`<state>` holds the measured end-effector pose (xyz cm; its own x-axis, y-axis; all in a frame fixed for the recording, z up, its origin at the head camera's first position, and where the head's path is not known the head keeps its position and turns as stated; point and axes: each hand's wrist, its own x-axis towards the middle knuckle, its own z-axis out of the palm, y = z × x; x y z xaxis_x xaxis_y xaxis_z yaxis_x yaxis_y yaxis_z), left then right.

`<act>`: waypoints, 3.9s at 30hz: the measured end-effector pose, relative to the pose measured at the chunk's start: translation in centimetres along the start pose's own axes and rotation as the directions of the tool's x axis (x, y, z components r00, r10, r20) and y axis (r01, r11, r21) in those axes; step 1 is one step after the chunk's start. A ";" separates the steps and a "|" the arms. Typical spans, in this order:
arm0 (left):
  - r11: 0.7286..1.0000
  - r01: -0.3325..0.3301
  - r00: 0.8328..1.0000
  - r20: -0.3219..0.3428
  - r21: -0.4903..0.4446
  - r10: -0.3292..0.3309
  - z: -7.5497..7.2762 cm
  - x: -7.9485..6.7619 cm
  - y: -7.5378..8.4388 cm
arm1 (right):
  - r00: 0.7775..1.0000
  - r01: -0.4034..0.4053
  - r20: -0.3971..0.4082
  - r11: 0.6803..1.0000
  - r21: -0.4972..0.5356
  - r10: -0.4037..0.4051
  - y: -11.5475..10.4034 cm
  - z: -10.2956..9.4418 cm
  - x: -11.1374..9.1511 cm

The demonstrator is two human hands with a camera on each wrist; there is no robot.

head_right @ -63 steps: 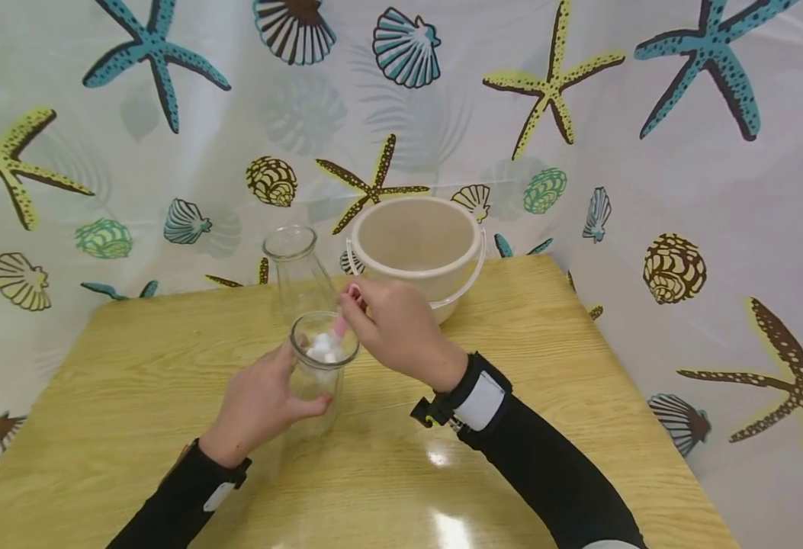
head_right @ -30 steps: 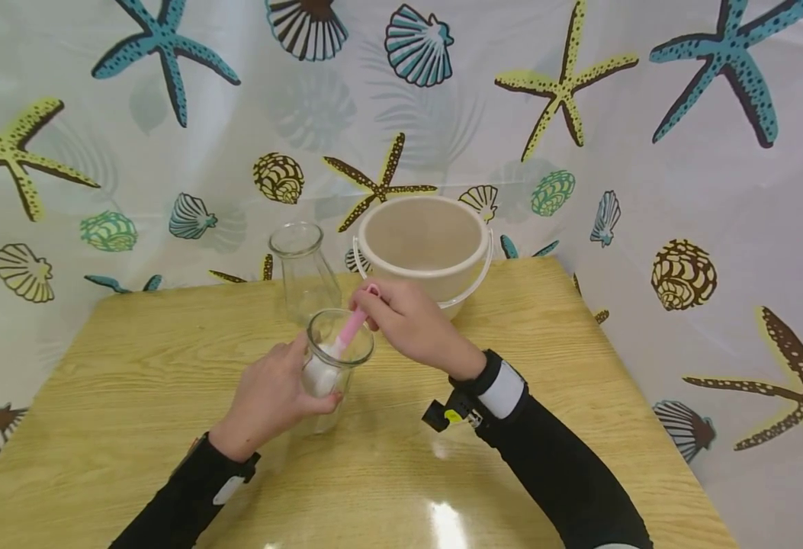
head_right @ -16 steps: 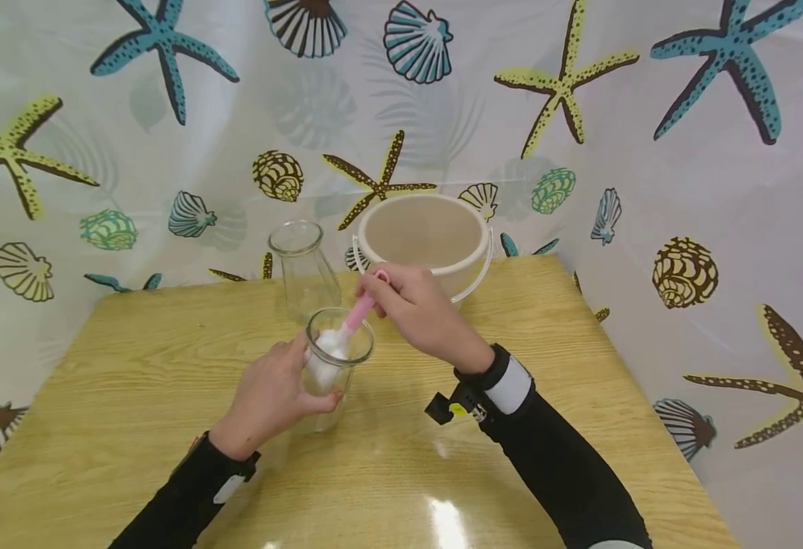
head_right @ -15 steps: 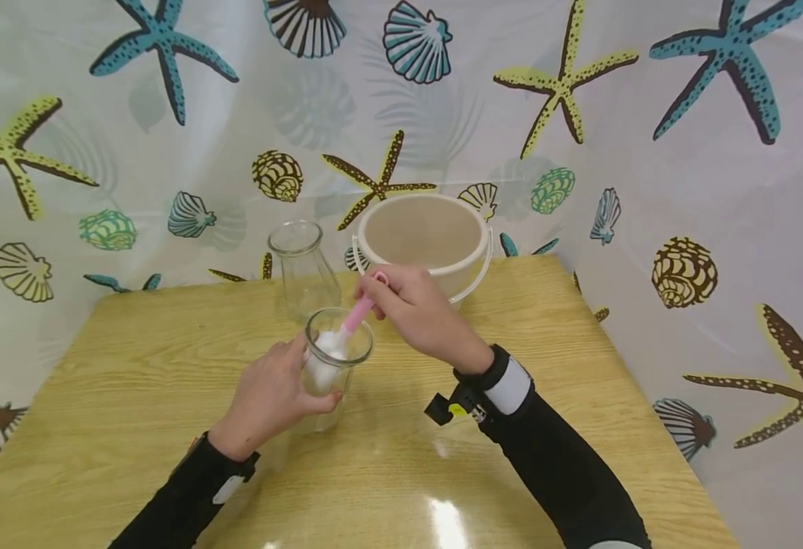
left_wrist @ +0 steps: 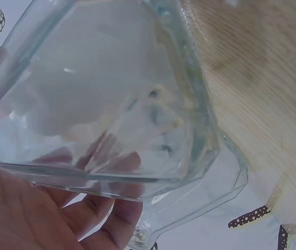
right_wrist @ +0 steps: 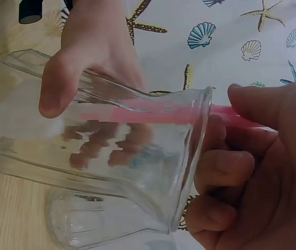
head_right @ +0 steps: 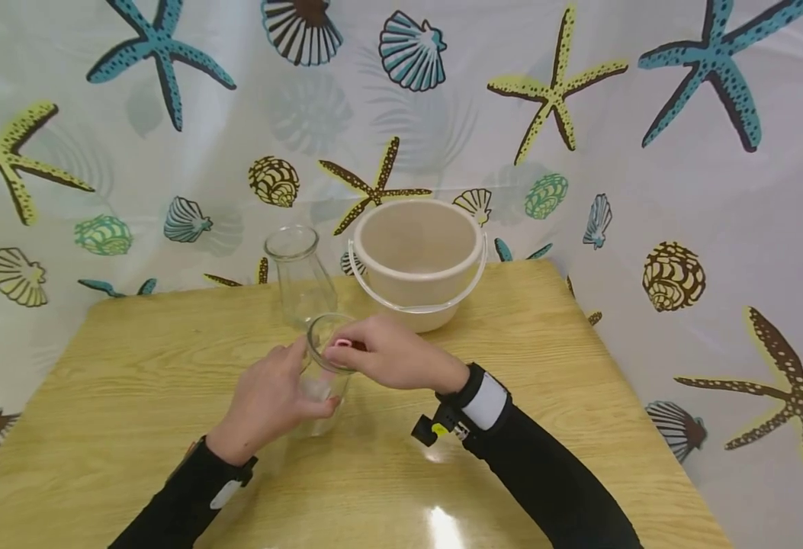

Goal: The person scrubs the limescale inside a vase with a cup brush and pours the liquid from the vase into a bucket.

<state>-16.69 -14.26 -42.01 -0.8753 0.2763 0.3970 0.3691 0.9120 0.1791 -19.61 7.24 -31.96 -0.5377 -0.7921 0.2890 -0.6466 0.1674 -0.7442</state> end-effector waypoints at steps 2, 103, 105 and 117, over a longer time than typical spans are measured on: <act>1.000 -0.005 1.000 -0.008 0.004 0.005 0.0 -0.1 -0.1 | 1.000 -0.006 0.009 1.000 0.018 0.006 -0.7 0.2 0.1; 0.999 0.032 0.999 0.027 -0.008 -0.031 0.3 0.1 0.1 | 0.952 -0.072 -0.296 0.997 0.034 0.079 1.3 0.5 -0.4; 0.999 0.040 0.999 0.027 -0.020 -0.039 0.3 0.1 0.0 | 0.944 -0.062 -0.321 0.996 0.056 0.077 1.9 0.0 -0.6; 0.999 0.029 1.000 0.004 -0.037 -0.028 0.2 -0.1 -0.2 | 0.913 0.032 -0.408 0.999 0.020 -0.021 -1.7 -2.6 -1.5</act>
<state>-16.70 -14.39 -42.31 -0.8867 0.2514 0.3881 0.3554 0.9075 0.2240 -19.11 9.64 -29.57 -0.6982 -0.4867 0.5251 -0.6524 0.1305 -0.7466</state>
